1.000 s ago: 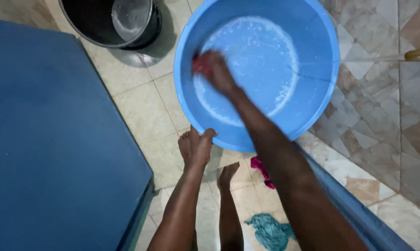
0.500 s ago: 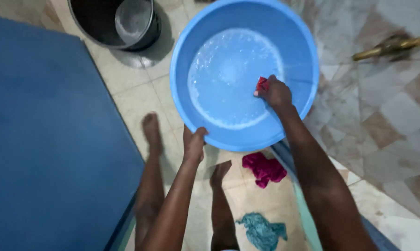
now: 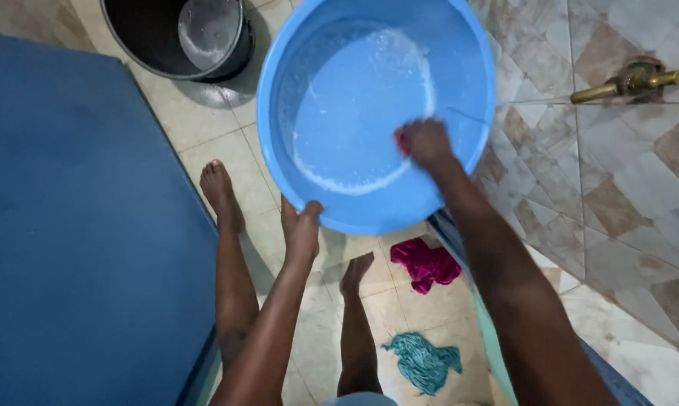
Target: Cleaning a blue plastic wash basin and a bucket in a tiled bathroom setting using a red sponge.
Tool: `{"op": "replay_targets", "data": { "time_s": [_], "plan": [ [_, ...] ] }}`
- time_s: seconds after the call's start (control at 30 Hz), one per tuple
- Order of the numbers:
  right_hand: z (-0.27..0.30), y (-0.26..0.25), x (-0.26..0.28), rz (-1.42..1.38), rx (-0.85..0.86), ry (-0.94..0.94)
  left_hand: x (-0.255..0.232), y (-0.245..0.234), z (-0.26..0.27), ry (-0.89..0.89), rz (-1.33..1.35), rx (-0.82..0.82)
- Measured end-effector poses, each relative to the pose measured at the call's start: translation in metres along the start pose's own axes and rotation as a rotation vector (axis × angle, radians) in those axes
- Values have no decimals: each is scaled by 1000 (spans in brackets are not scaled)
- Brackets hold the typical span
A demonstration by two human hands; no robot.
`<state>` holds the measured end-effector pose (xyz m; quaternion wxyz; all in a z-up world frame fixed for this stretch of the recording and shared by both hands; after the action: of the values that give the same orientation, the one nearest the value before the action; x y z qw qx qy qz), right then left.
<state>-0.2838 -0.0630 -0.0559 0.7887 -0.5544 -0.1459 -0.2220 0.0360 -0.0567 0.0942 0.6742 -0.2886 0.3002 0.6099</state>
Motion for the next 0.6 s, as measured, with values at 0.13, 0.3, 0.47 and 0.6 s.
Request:
{"op": "replay_targets", "data": {
  "time_s": [0.13,0.3,0.47,0.6],
  "plan": [
    [61,24,74,-612,51,154,-2,22,2,-43,22,-51],
    [98,-2,148,-827,43,-62,45,38,-3,49,41,-85],
    [96,-28,101,-992,429,-160,24,36,-11,98,64,-73],
    [79,-15,-22,197,140,-105,6,17,6,39,-102,-37]
  ]
}}
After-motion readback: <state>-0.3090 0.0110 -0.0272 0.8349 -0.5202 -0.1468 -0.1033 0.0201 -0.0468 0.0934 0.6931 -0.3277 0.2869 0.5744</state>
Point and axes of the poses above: each hand's wrist, its own z-axis away from the middle knuckle, its own y-axis out of the palm, x = y × z, the point moved 1 cm from there along -z, towards the middle knuckle, and after that the axes turned 14 degrees about -z, right-handed, at the moved point
